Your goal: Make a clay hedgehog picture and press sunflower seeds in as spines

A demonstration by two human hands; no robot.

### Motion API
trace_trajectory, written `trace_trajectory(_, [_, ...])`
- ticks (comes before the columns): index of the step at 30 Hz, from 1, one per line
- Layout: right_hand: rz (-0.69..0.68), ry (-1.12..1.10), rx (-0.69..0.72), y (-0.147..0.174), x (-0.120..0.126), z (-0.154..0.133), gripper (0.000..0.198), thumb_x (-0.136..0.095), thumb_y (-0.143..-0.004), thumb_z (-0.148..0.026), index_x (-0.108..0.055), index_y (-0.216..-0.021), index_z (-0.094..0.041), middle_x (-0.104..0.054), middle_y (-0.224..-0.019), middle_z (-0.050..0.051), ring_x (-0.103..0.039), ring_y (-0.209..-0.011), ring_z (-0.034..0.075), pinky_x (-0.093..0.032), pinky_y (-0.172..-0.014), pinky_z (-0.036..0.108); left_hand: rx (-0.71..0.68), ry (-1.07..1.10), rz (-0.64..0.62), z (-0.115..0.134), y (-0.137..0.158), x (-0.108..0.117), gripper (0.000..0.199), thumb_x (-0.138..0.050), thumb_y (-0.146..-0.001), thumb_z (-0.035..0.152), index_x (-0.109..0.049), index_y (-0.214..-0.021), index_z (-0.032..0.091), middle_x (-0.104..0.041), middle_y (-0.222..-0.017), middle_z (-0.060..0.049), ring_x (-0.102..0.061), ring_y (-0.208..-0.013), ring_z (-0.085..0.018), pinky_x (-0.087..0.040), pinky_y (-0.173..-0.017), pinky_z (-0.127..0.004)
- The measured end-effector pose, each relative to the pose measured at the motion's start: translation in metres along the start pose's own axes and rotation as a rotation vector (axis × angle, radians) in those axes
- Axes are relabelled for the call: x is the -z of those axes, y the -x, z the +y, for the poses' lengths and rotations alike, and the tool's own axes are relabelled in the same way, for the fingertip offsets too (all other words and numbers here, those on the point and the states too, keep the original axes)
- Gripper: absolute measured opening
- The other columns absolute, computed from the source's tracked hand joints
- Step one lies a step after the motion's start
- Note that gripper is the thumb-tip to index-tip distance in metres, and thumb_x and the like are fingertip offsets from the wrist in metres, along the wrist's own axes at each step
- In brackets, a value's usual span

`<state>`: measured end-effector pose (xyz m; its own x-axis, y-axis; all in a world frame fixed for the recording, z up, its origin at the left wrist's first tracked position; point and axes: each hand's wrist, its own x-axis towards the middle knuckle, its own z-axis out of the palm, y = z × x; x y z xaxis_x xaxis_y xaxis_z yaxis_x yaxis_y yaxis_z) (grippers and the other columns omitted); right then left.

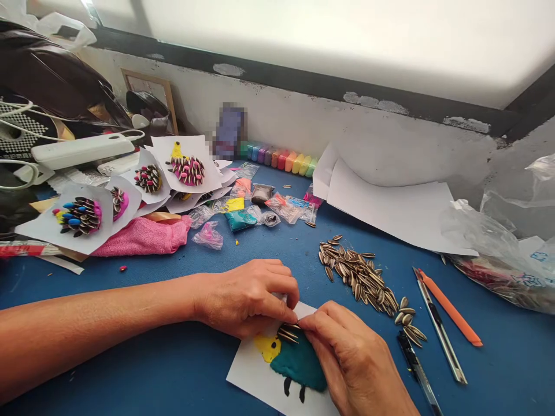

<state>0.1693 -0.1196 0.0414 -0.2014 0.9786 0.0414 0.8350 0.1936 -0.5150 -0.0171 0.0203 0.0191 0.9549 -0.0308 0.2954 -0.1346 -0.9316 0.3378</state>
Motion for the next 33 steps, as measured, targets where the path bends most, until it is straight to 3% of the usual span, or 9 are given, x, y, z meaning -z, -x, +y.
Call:
trace_trajectory(7, [0.007,0.034,-0.002,-0.001,0.000,0.000,0.023,-0.048,-0.098,-0.034,-0.071,-0.094,-0.030,-0.066,-0.081,0.000,-0.066,-0.071,0.013,-0.053,-0.062,0.021,-0.021,-0.007,0.008,-0.001,0.000,-0.002,0.018,-0.064,-0.081,0.011,-0.070,-0.094,0.022,-0.070,-0.100,-0.004,-0.058,-0.086,-0.018,-0.044,-0.077,-0.033])
trace_trajectory(11, [0.030,0.087,0.012,0.002,0.006,0.000,0.022,-0.050,-0.097,-0.034,-0.071,-0.104,-0.032,-0.068,-0.089,0.001,-0.067,-0.074,0.013,-0.053,-0.063,0.020,-0.028,-0.006,0.033,-0.001,0.000,-0.003,0.016,-0.062,-0.082,0.010,-0.069,-0.092,0.021,-0.069,-0.098,-0.004,-0.057,-0.086,-0.018,-0.044,-0.077,-0.032])
trace_trajectory(15, [0.174,0.201,0.002,0.004,0.015,0.009,0.021,-0.052,-0.095,-0.037,-0.069,-0.103,-0.029,-0.071,-0.091,0.001,-0.069,-0.076,0.014,-0.054,-0.062,0.022,0.012,-0.008,0.034,-0.001,0.000,-0.001,0.012,-0.061,-0.082,0.010,-0.066,-0.087,0.019,-0.067,-0.093,-0.004,-0.055,-0.084,-0.018,-0.042,-0.076,-0.032])
trace_trajectory(17, [0.288,0.276,-0.025,0.001,0.016,0.016,0.025,-0.048,-0.096,-0.040,-0.069,-0.094,-0.027,-0.072,-0.086,0.002,-0.069,-0.070,0.016,-0.053,-0.058,0.025,0.073,-0.020,0.044,0.000,-0.001,-0.001,0.014,-0.061,-0.081,0.009,-0.065,-0.089,0.019,-0.066,-0.095,-0.004,-0.055,-0.084,-0.018,-0.042,-0.078,-0.033])
trace_trajectory(20, [0.348,0.368,-0.058,-0.004,0.015,0.025,0.030,-0.045,-0.095,-0.044,-0.068,-0.087,-0.026,-0.072,-0.080,0.001,-0.067,-0.062,0.016,-0.050,-0.053,0.027,0.175,-0.061,0.077,0.001,-0.002,-0.002,0.010,-0.057,-0.086,0.012,-0.063,-0.091,0.018,-0.063,-0.095,-0.005,-0.053,-0.084,-0.018,-0.040,-0.079,-0.034])
trace_trajectory(26, [0.331,0.484,-0.076,-0.025,0.013,0.033,0.034,-0.042,-0.097,-0.044,-0.069,-0.089,-0.024,-0.070,-0.087,0.004,-0.066,-0.073,0.019,-0.050,-0.062,0.031,0.288,-0.038,0.066,0.002,-0.003,-0.002,0.013,-0.064,-0.089,0.030,-0.062,-0.091,0.017,-0.060,-0.094,-0.005,-0.052,-0.088,-0.019,-0.037,-0.076,-0.033])
trace_trajectory(33, [0.157,0.671,-0.114,-0.052,0.011,0.043,0.020,-0.055,-0.094,-0.033,-0.063,-0.083,-0.018,-0.064,-0.080,0.002,-0.062,-0.076,0.017,-0.050,-0.065,0.032,0.278,-0.029,0.061,0.001,-0.001,-0.002,0.018,-0.067,-0.088,0.034,-0.061,-0.086,0.017,-0.060,-0.092,-0.004,-0.052,-0.088,-0.019,-0.035,-0.078,-0.033])
